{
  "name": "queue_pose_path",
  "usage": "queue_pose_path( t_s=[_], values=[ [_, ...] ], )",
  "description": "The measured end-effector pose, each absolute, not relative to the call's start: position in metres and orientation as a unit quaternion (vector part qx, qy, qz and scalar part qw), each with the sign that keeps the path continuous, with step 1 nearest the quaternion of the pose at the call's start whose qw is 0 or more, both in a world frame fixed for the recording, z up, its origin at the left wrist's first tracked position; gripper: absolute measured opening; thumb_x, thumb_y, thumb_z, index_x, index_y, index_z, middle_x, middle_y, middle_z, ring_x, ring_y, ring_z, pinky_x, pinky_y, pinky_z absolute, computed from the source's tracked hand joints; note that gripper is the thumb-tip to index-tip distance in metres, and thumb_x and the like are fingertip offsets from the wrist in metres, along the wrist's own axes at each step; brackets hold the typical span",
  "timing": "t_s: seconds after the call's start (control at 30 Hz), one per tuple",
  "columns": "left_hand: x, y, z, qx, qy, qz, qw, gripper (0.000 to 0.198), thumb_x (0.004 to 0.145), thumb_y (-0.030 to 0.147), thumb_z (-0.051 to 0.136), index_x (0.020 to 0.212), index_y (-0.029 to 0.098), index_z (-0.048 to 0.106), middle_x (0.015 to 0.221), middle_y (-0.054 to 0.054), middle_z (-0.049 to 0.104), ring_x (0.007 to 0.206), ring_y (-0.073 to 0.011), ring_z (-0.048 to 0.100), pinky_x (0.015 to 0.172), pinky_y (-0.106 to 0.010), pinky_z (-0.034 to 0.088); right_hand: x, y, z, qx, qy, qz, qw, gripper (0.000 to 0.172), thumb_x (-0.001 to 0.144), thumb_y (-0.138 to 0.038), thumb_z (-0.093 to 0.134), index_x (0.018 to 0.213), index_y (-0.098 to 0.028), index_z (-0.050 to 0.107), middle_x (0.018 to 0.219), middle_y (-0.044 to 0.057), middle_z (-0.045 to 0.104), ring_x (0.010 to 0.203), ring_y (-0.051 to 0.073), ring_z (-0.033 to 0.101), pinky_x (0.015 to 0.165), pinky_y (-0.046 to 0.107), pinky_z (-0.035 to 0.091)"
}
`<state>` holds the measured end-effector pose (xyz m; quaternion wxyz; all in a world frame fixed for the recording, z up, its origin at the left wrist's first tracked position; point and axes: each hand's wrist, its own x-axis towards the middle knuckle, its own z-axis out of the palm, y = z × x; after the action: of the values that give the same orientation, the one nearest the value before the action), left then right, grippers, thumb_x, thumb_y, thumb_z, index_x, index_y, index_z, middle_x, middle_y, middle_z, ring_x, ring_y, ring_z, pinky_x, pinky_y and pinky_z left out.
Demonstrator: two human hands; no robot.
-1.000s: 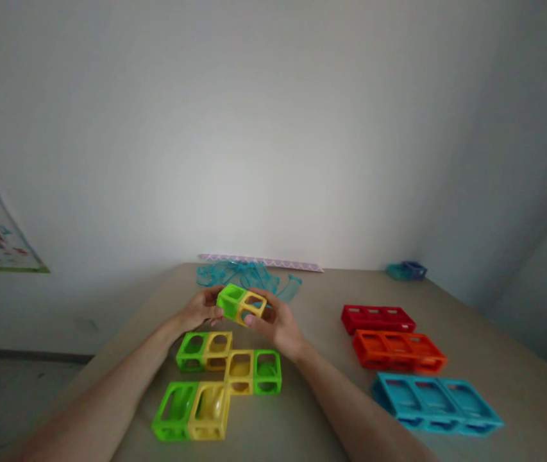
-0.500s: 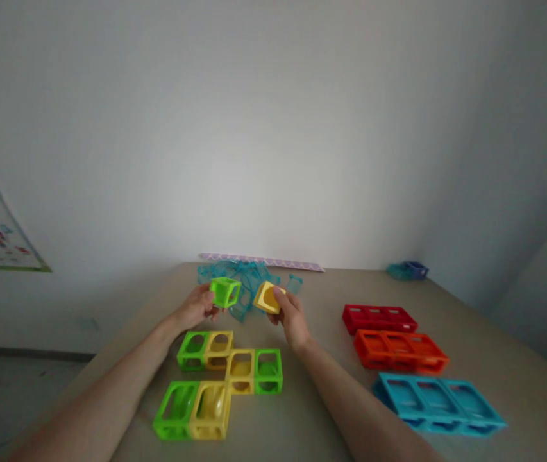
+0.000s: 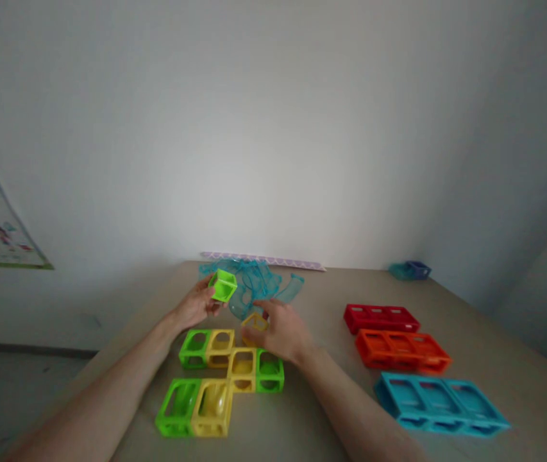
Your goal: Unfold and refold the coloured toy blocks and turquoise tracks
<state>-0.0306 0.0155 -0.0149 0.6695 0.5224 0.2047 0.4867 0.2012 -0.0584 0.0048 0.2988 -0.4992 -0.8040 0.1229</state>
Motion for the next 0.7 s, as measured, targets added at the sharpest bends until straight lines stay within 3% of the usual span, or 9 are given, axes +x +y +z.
queue_pose_path(
  t_s=[0.17,0.23,0.33,0.4,0.5,0.7],
  values=[
    [-0.025,0.015,-0.014,0.480,0.214,0.514,0.678,0.031,0.065,0.030,0.078,0.086,0.018,0.060,0.070,0.001,0.063,0.055,-0.0125,0.061,0.040,-0.018,0.045,0.177,-0.075,0.026,-0.424,-0.844,0.000,0.329,0.031,0.082,-0.035,0.061,0.108,-0.018,0.065,0.104,0.011,0.060,0.100,0.024,0.053,0.089,0.036,0.042],
    [-0.024,0.014,-0.014,0.458,0.217,0.530,0.680,0.026,0.065,0.025,0.078,0.082,0.017,0.060,0.069,0.002,0.062,0.056,-0.0109,0.060,0.042,-0.018,0.046,0.159,-0.079,0.032,-0.376,-0.880,-0.004,0.291,0.031,0.082,-0.037,0.061,0.105,-0.018,0.065,0.100,0.010,0.061,0.098,0.024,0.053,0.088,0.036,0.043],
    [-0.023,0.013,-0.015,0.437,0.230,0.544,0.678,0.025,0.067,0.025,0.077,0.085,0.016,0.062,0.072,0.001,0.064,0.057,-0.0104,0.061,0.047,-0.019,0.049,0.130,-0.080,0.028,-0.346,-0.909,0.008,0.231,0.044,0.074,-0.051,0.066,0.099,-0.015,0.066,0.100,0.012,0.061,0.097,0.027,0.053,0.087,0.039,0.043],
    [-0.024,0.014,-0.015,0.431,0.240,0.549,0.675,0.027,0.067,0.027,0.077,0.086,0.015,0.063,0.071,0.001,0.065,0.053,-0.0097,0.060,0.045,-0.019,0.048,0.118,-0.079,0.021,-0.352,-0.911,0.018,0.214,0.041,0.071,-0.050,0.069,0.092,-0.014,0.066,0.098,0.012,0.062,0.097,0.027,0.054,0.088,0.039,0.042],
    [-0.025,0.015,-0.014,0.423,0.245,0.556,0.673,0.028,0.066,0.028,0.077,0.086,0.015,0.062,0.070,0.001,0.064,0.050,-0.0091,0.058,0.041,-0.018,0.046,0.112,-0.077,0.014,-0.355,-0.912,0.030,0.204,0.032,0.075,-0.043,0.068,0.089,-0.015,0.066,0.095,0.011,0.065,0.097,0.026,0.055,0.088,0.036,0.041],
    [-0.022,0.012,-0.008,0.397,0.247,0.581,0.666,0.026,0.066,0.026,0.077,0.085,0.015,0.062,0.069,0.002,0.064,0.053,-0.0087,0.059,0.040,-0.016,0.044,0.117,-0.079,0.018,-0.398,-0.894,0.057,0.197,0.032,0.089,-0.042,0.050,0.092,-0.013,0.062,0.087,0.012,0.067,0.088,0.025,0.059,0.077,0.033,0.042]
  ],
)
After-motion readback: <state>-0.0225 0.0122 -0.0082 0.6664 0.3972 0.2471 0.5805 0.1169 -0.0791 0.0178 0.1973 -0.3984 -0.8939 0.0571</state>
